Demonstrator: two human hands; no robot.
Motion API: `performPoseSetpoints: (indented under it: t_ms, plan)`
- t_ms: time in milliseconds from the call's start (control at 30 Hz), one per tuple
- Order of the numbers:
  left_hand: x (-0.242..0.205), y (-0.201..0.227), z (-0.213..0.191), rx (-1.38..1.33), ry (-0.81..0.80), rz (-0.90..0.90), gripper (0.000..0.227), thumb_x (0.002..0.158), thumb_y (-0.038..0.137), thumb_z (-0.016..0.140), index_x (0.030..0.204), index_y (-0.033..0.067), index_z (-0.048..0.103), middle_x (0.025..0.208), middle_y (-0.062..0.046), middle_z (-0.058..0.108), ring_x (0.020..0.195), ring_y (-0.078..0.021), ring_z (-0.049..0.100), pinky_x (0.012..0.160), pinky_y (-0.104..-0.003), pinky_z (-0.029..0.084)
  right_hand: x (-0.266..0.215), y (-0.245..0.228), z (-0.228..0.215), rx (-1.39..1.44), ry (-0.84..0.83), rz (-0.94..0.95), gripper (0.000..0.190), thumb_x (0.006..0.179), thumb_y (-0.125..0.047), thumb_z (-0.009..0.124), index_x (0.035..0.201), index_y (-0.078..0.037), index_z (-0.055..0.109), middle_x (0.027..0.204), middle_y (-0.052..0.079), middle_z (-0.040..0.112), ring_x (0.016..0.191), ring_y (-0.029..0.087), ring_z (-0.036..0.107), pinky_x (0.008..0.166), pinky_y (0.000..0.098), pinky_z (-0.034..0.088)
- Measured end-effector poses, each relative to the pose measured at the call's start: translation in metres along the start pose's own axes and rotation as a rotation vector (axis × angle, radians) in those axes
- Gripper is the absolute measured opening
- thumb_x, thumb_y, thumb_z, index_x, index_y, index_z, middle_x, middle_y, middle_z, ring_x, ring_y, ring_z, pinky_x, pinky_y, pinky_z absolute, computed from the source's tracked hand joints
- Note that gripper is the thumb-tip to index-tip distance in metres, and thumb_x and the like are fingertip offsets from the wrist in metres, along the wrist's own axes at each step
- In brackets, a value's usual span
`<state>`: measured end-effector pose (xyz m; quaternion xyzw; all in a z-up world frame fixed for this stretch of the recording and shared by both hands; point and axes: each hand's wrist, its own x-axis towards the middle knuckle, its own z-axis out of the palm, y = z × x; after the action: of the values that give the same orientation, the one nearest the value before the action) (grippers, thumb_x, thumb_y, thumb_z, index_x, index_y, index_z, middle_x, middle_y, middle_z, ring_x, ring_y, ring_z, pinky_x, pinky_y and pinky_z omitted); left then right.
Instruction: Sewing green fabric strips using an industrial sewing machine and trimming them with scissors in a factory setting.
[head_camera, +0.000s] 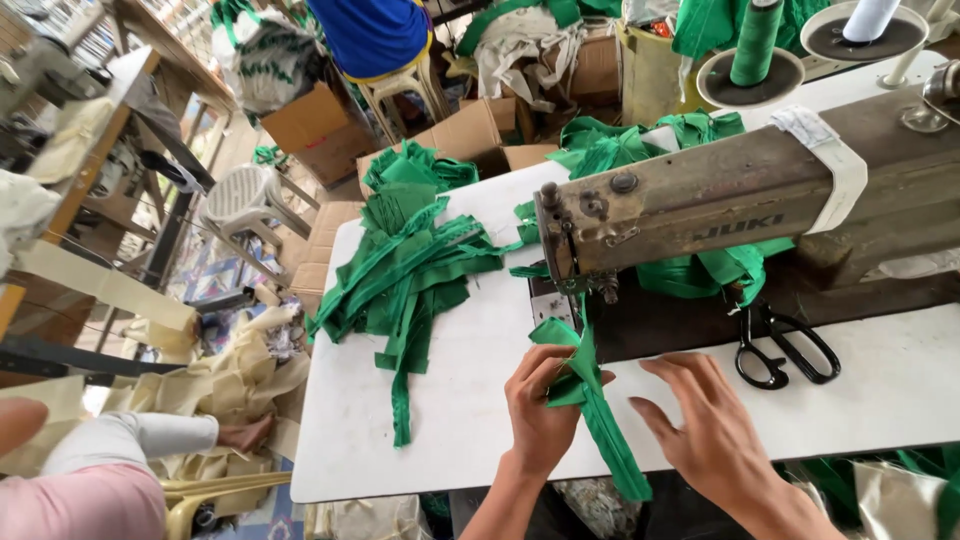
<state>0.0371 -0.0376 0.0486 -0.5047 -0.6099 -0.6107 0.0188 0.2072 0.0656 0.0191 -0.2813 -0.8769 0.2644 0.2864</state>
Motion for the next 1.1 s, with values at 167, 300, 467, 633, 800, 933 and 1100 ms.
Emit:
performPoseSetpoints:
  t_ms: [167, 300, 467, 633, 800, 933, 1100]
  plan:
    - [0.0, 0.007, -0.006, -0.002, 0.123, -0.044, 0.023, 0.078, 0.012, 0.09, 0.074, 0.0015, 0.07, 0.08, -0.01, 0.068, 0.068, -0.0207, 0.067, 0.057, -0.032, 0.053, 0.039, 0.008, 0.041, -0.098, 0.077, -0.288, 0.063, 0.082, -0.021, 0.083, 0.136, -0.005, 0.052, 0.126, 0.016, 0.057, 0.11, 0.035, 0.057, 0.091, 0.0461, 0.051]
    - [-0.01, 0.001, -0.008, 0.029, 0.206, -0.052, 0.031, 0.076, 0.013, 0.091, 0.067, 0.0025, 0.064, 0.077, -0.01, 0.068, 0.064, -0.0195, 0.065, 0.055, -0.031, 0.051, 0.059, -0.002, 0.047, -0.057, 0.15, -0.37, 0.05, 0.087, -0.016, 0.08, 0.129, -0.005, 0.055, 0.123, 0.014, 0.058, 0.103, 0.033, 0.059, 0.089, 0.045, 0.051]
    - [-0.018, 0.001, -0.007, 0.049, 0.243, -0.084, 0.034, 0.075, 0.009, 0.091, 0.065, 0.004, 0.059, 0.076, -0.009, 0.07, 0.062, -0.0181, 0.061, 0.055, -0.03, 0.049, 0.074, 0.005, 0.053, -0.042, -0.007, -0.445, 0.062, 0.087, -0.018, 0.079, 0.142, -0.008, 0.051, 0.147, 0.012, 0.056, 0.127, 0.032, 0.057, 0.101, 0.0476, 0.045]
    - [-0.02, -0.003, -0.007, 0.047, 0.194, -0.052, 0.031, 0.077, 0.011, 0.09, 0.067, 0.0029, 0.061, 0.08, -0.01, 0.073, 0.065, -0.0182, 0.066, 0.055, -0.029, 0.054, 0.089, 0.013, 0.06, -0.011, 0.002, -0.57, 0.068, 0.086, -0.007, 0.079, 0.144, -0.007, 0.044, 0.139, 0.017, 0.06, 0.116, 0.033, 0.062, 0.089, 0.0441, 0.043]
    - [-0.014, 0.006, -0.012, 0.048, 0.019, 0.225, 0.018, 0.082, 0.009, 0.086, 0.077, 0.0007, 0.071, 0.09, -0.015, 0.078, 0.074, -0.0209, 0.076, 0.064, -0.03, 0.064, 0.1, 0.008, 0.032, 0.035, -0.042, -0.73, 0.018, 0.107, -0.028, 0.051, 0.108, -0.012, 0.059, 0.108, 0.007, 0.072, 0.104, 0.025, 0.066, 0.075, 0.0378, 0.036]
    - [-0.016, 0.006, -0.021, 0.044, -0.116, 0.335, 0.018, 0.097, -0.005, 0.062, 0.078, -0.003, 0.062, 0.097, -0.018, 0.075, 0.085, -0.0307, 0.078, 0.069, -0.039, 0.064, 0.095, 0.019, 0.029, 0.016, -0.106, -0.816, 0.018, 0.106, -0.022, 0.051, 0.096, -0.012, 0.063, 0.102, 0.003, 0.066, 0.095, 0.023, 0.062, 0.091, 0.0421, 0.041]
    - [-0.029, -0.002, -0.025, 0.061, -0.236, 0.345, 0.021, 0.104, -0.003, 0.052, 0.087, -0.0046, 0.065, 0.1, -0.017, 0.073, 0.091, -0.0336, 0.076, 0.08, -0.043, 0.065, 0.082, 0.028, 0.036, 0.011, -0.14, -0.839, 0.016, 0.095, -0.001, 0.053, 0.097, -0.011, 0.065, 0.105, 0.001, 0.07, 0.104, 0.023, 0.067, 0.106, 0.05, 0.042]
